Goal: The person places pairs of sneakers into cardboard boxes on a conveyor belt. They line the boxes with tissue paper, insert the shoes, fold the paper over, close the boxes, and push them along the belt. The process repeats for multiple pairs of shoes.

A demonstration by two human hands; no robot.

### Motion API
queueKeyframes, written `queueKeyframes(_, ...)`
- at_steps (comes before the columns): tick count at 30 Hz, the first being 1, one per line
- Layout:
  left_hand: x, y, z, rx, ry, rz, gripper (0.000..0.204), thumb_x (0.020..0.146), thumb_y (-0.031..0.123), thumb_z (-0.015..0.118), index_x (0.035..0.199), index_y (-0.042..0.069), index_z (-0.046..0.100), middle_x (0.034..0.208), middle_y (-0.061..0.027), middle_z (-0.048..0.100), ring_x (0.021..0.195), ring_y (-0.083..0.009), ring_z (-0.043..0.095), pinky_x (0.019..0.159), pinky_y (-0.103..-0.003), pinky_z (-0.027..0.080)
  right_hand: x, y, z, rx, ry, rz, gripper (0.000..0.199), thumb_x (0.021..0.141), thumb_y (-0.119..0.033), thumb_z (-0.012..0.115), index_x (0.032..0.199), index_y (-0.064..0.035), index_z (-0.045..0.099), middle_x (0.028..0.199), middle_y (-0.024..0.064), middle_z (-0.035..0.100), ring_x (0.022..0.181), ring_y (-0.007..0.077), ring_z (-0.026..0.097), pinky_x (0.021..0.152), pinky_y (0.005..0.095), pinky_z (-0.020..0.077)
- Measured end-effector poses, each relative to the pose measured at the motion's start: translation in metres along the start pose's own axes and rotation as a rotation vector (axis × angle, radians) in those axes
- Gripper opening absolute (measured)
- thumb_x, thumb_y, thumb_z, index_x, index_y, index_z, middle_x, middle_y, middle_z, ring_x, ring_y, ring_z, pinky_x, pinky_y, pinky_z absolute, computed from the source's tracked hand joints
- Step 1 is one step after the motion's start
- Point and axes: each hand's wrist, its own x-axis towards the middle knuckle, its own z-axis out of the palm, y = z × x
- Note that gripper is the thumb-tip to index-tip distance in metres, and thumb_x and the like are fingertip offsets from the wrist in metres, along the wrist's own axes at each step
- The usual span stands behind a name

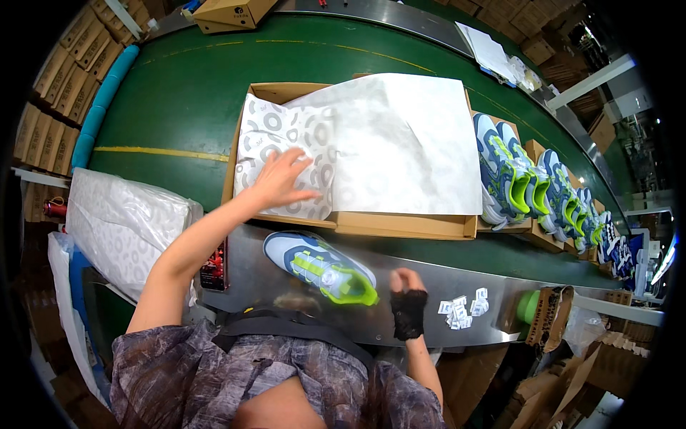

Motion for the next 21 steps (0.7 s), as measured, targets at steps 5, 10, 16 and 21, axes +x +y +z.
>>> queueKeyframes(5,-0.084,0.060,-0.040,-0.390,-0.195,0.209,0.068,0.057,0.043,0.076,0.106,0.003,0.052,0.105,-0.0136,0.055,0.097,-0.0264,0.053,0.083,-0.039,0.042,-0.009,0.010,0.047,0.495,-0.302,0.290,0.035,0.088,-0.023,0.049,0.115,-0.0002,0.051,0.109,0.0118,0.056,0.102,0.0200,0.051,0.087,0.0305,0.0401)
queueKeyframes(10,-0.100,0.066,-0.053,-0.838,-0.200,-0.153,0.061,0.058,0.018,0.078,0.110,0.004,0.050,0.099,-0.0051,0.056,0.093,-0.0200,0.054,0.082,-0.035,0.042,0.011,-0.047,0.013,0.906,-0.640,0.184,0.037,0.089,-0.024,0.047,0.116,0.0004,0.049,0.110,0.0111,0.055,0.097,0.0163,0.053,0.083,0.0281,0.0428)
queueKeyframes(16,-0.043,0.038,-0.067,-1.429,0.093,-0.710,0.054,0.082,0.029,0.060,0.121,-0.001,0.040,0.105,-0.0090,0.055,0.090,-0.0142,0.054,0.078,-0.029,0.045,0.051,-0.052,0.047,0.937,-0.371,0.377,0.034,0.086,-0.027,0.053,0.110,-0.0038,0.049,0.111,0.0109,0.054,0.100,0.0239,0.053,0.081,0.0375,0.0442)
queueKeyframes(21,0.033,-0.025,0.006,-1.601,0.199,-0.938,0.065,0.082,0.045,0.055,0.121,-0.005,0.038,0.111,-0.0167,0.052,0.096,-0.0224,0.055,0.079,-0.034,0.047,0.070,-0.074,0.081,1.239,-0.134,0.464,0.029,0.081,-0.024,0.059,0.106,-0.0098,0.051,0.105,0.0055,0.055,0.099,0.0227,0.051,0.080,0.0417,0.0413)
